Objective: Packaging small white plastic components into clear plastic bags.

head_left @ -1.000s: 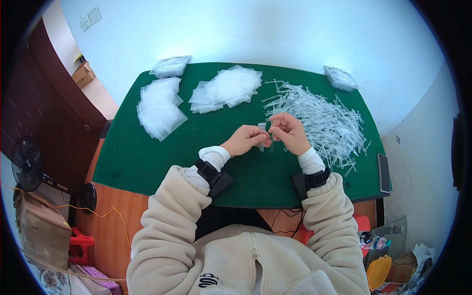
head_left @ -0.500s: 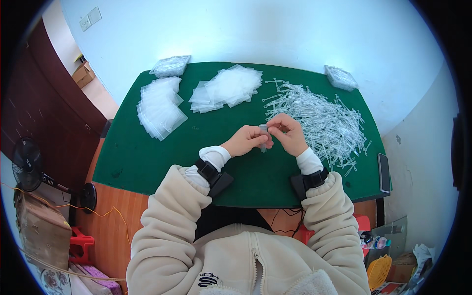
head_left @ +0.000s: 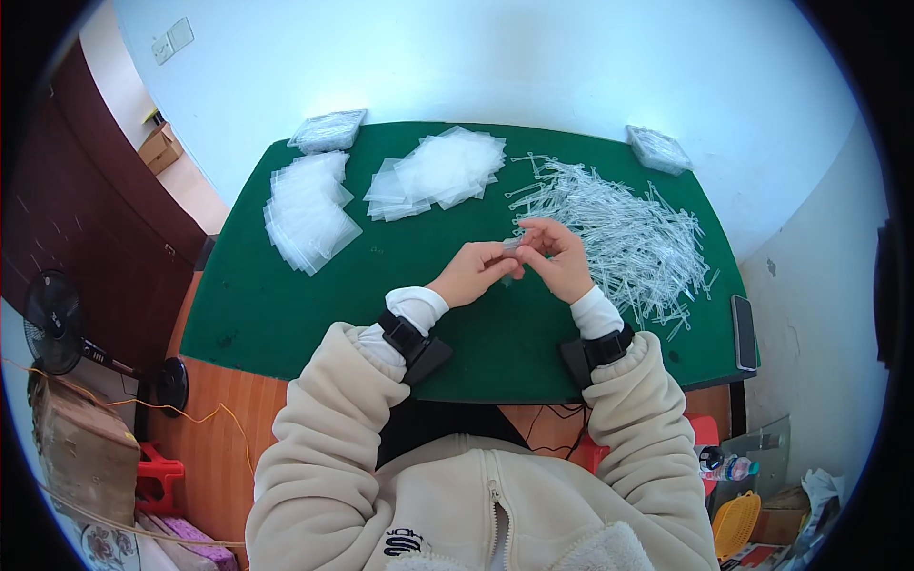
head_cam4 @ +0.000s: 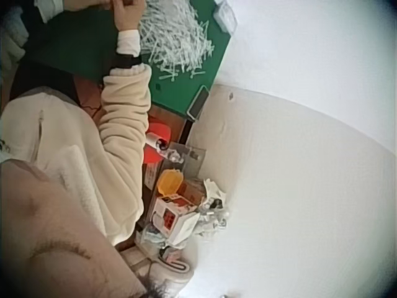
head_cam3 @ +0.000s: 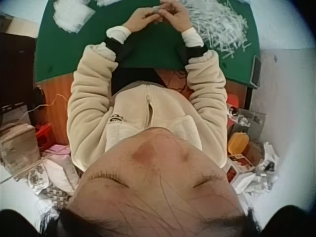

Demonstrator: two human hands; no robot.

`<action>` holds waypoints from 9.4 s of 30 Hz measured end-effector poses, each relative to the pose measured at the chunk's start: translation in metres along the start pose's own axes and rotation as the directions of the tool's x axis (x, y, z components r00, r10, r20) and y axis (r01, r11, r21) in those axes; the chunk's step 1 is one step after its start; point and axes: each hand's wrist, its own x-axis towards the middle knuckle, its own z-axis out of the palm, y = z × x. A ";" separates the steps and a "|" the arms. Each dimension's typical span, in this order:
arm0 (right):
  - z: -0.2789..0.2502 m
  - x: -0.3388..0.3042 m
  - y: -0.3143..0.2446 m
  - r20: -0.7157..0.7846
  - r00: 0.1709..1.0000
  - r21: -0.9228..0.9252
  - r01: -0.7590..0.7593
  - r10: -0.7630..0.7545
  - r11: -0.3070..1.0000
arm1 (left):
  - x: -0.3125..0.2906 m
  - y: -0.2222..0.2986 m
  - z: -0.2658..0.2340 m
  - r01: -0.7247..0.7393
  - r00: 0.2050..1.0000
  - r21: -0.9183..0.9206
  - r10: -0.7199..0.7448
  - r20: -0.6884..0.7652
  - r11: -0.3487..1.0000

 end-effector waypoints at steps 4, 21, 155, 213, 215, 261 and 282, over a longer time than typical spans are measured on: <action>0.000 0.000 0.002 -0.025 1.000 -0.081 0.002 -0.005 0.997 | 0.000 0.002 -0.002 -0.084 0.986 0.359 0.130 -0.106 0.929; 0.003 -0.001 0.009 0.039 0.999 -0.402 0.002 0.015 0.915 | 0.001 -0.010 -0.001 -0.054 0.987 0.330 0.100 -0.125 0.943; 0.040 0.015 0.011 -0.086 0.972 -0.537 0.141 -0.220 0.832 | 0.001 -0.006 -0.024 0.142 0.852 -0.584 -0.399 -0.339 0.799; 0.022 0.018 0.047 0.117 0.972 -0.032 -0.201 0.204 0.979 | -0.007 0.007 -0.052 -0.017 0.853 -0.310 -0.148 -0.500 0.950; 0.022 0.020 0.046 -0.061 0.985 -0.034 -0.165 0.163 0.986 | -0.008 0.008 -0.056 0.121 0.907 -0.394 -0.263 -0.329 0.911; 0.032 0.015 0.029 0.118 0.978 0.231 -0.193 0.169 0.954 | -0.005 0.000 -0.062 0.044 0.858 -0.436 -0.257 -0.444 0.899; 0.029 0.015 0.038 0.097 0.970 0.011 -0.223 0.221 0.975 | -0.009 -0.008 -0.054 0.164 0.970 -0.009 -0.163 -0.180 0.986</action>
